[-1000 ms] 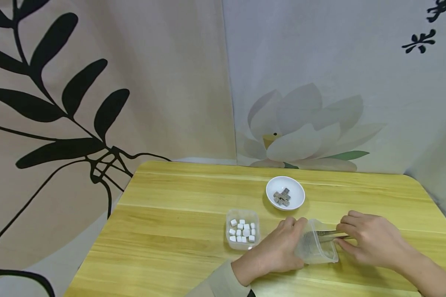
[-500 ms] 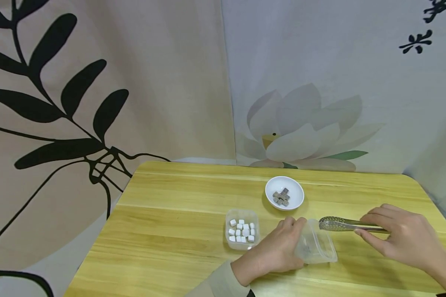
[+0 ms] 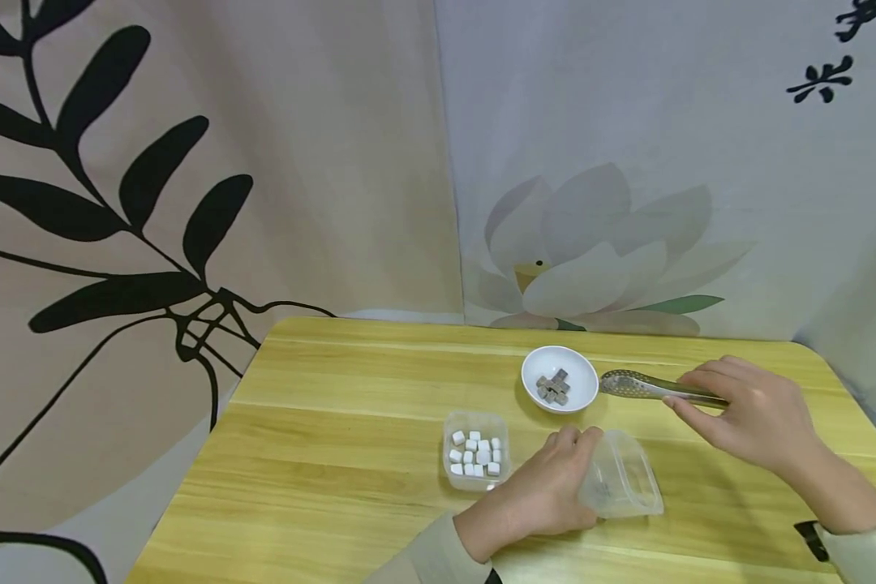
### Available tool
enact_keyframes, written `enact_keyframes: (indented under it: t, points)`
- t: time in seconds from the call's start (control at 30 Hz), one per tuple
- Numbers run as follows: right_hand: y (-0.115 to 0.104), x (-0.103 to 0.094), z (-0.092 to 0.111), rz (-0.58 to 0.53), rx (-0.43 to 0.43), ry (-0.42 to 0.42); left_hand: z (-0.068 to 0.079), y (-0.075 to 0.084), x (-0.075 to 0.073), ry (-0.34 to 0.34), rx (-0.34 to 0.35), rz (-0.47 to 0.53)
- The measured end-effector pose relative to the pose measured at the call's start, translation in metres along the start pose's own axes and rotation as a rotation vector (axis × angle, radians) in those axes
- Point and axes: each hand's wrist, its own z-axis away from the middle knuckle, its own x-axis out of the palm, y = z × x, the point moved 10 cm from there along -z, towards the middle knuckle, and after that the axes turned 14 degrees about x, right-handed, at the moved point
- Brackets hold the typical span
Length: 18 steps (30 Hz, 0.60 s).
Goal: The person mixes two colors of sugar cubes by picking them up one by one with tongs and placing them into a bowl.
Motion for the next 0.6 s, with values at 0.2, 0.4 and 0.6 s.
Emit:
enact_keyframes:
  t: [0.2,0.4,0.6]
  points:
    - [-0.001,0.02,-0.011,0.015,0.02,0.007,-0.001,0.0,0.001,-0.005,-0.001,0.003]
    - [0.005,0.027,-0.008,0.02,0.063,0.002,-0.001,0.0,0.002,-0.008,-0.001,0.003]
    - [0.011,0.019,0.0,0.028,0.059,-0.011,-0.001,-0.001,0.003,-0.017,-0.011,0.004]
